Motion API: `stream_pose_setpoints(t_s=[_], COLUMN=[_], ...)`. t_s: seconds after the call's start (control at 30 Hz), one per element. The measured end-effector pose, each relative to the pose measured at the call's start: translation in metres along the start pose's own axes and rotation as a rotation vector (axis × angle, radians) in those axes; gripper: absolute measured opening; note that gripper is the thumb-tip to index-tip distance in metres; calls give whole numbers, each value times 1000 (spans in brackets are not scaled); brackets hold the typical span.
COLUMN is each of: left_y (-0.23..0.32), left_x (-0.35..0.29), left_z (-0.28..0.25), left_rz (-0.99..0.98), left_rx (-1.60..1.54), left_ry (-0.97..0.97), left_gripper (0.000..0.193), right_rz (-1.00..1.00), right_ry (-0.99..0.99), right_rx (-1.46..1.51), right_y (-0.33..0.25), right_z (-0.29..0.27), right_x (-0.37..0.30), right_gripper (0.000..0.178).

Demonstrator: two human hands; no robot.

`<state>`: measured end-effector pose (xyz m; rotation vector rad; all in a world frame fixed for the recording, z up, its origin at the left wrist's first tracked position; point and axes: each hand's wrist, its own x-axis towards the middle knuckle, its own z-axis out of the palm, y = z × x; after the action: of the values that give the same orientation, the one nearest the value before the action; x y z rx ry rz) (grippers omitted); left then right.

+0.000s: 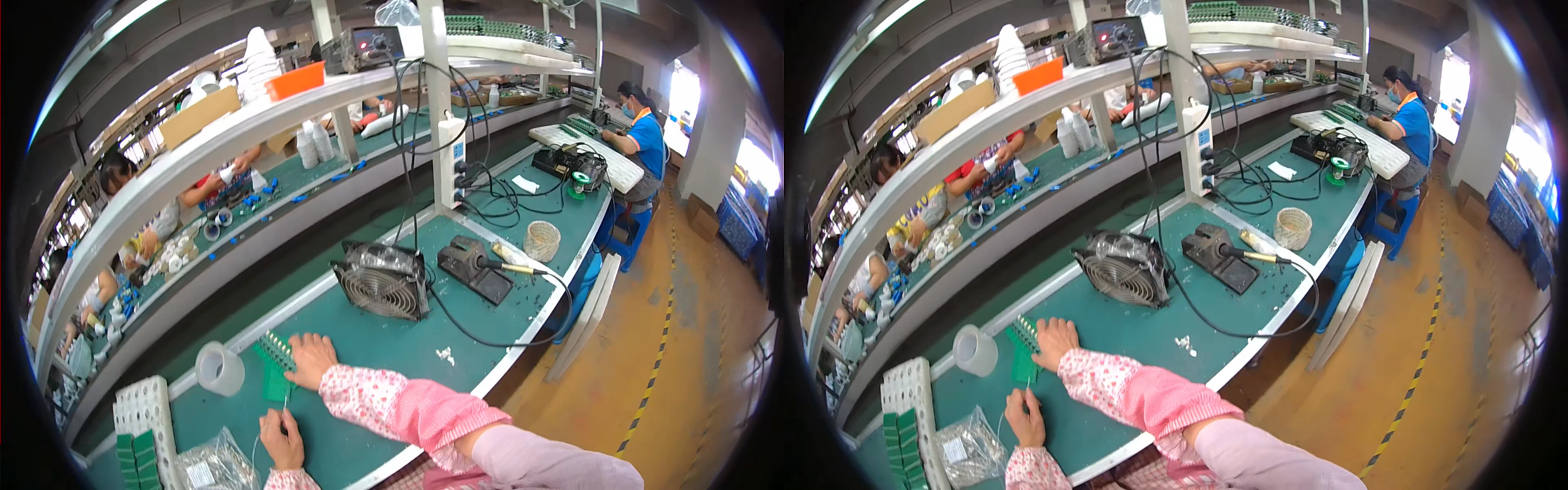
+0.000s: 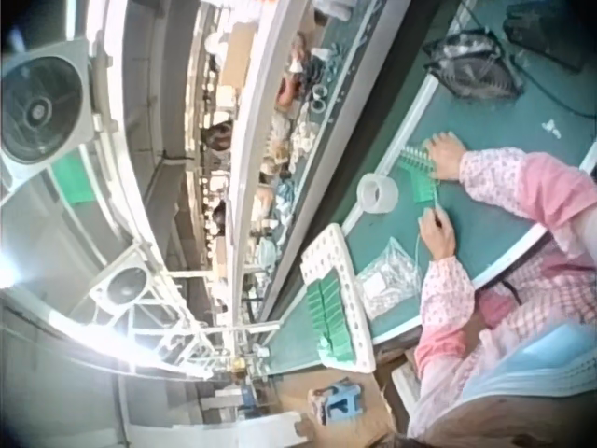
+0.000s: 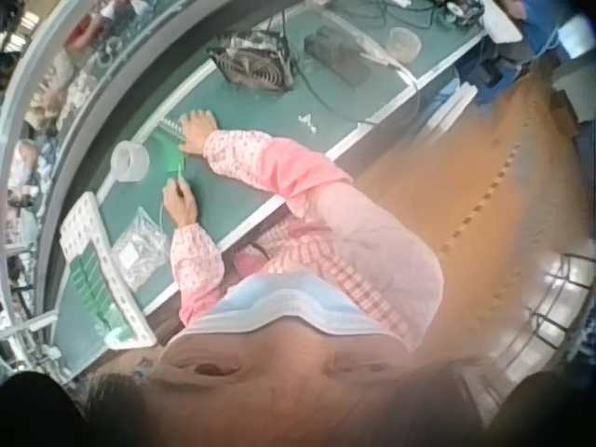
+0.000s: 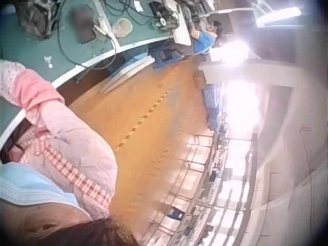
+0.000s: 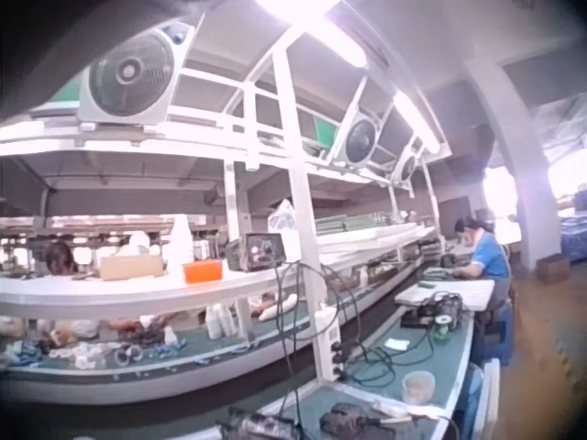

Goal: The person inserts electronic components into a circuit board panel by hand, then solders the components onto the board using a soldering iron and solder wire.

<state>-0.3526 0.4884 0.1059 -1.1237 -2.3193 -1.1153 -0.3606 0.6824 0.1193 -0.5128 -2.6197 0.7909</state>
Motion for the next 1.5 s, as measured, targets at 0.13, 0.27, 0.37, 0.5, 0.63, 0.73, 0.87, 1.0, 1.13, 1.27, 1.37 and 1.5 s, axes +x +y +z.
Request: stream_pose_setpoints(t_s=[0.13, 0.27, 0.37, 0.5, 0.63, 0.73, 0.87, 1.0, 1.13, 1.27, 1.37, 1.5], left_y=[3, 6, 5, 4, -5, -16, -20, -7, 7, 13, 15, 26], left_x=[-2, 3, 19, 37, 52, 58, 54, 50, 54, 57, 52, 49], left_z=[0, -2, 5, 26, 44, 47, 44, 37, 32, 38, 40, 38], left_rz=[-6, -22, -95, -49, -82, -79, -61, 88, 101, 174, 215, 227], left_rx=[5, 67, 98, 281, 410, 420, 388, 360, 259, 103, 64, -50], left_ry=[22, 81, 93, 78, 12, 57, 60, 67, 42, 80, 47, -73], left_gripper=[25, 29, 19, 25, 30, 28, 28, 16, 6, 6, 8, 7], right_rz=[62, -25, 66, 5, -122, -213, -233, -313, -639, -225, -276, -16], right_ry=[-101, -73, -73, 13, 104, 178, 158, 255, 60, -722, -607, -1159], right_rx=[19, -11, 2, -93, -81, -24, 72, 251, 153, 103, 203, 126], right_y=[12, 33, 39, 35, 40, 46, 52, 61, 97, 156, 145, 121], right_z=[-32, -84, -105, -94, -90, -91, -90, -72, -27, 27, 47, 6], right_x=[-17, -67, -115, -155, -177, -185, -190, -214, -268, -293, -324, -331], right_gripper=[68, 70, 72, 71, 68, 58, 47, 32, 28, 31, 39, 36])
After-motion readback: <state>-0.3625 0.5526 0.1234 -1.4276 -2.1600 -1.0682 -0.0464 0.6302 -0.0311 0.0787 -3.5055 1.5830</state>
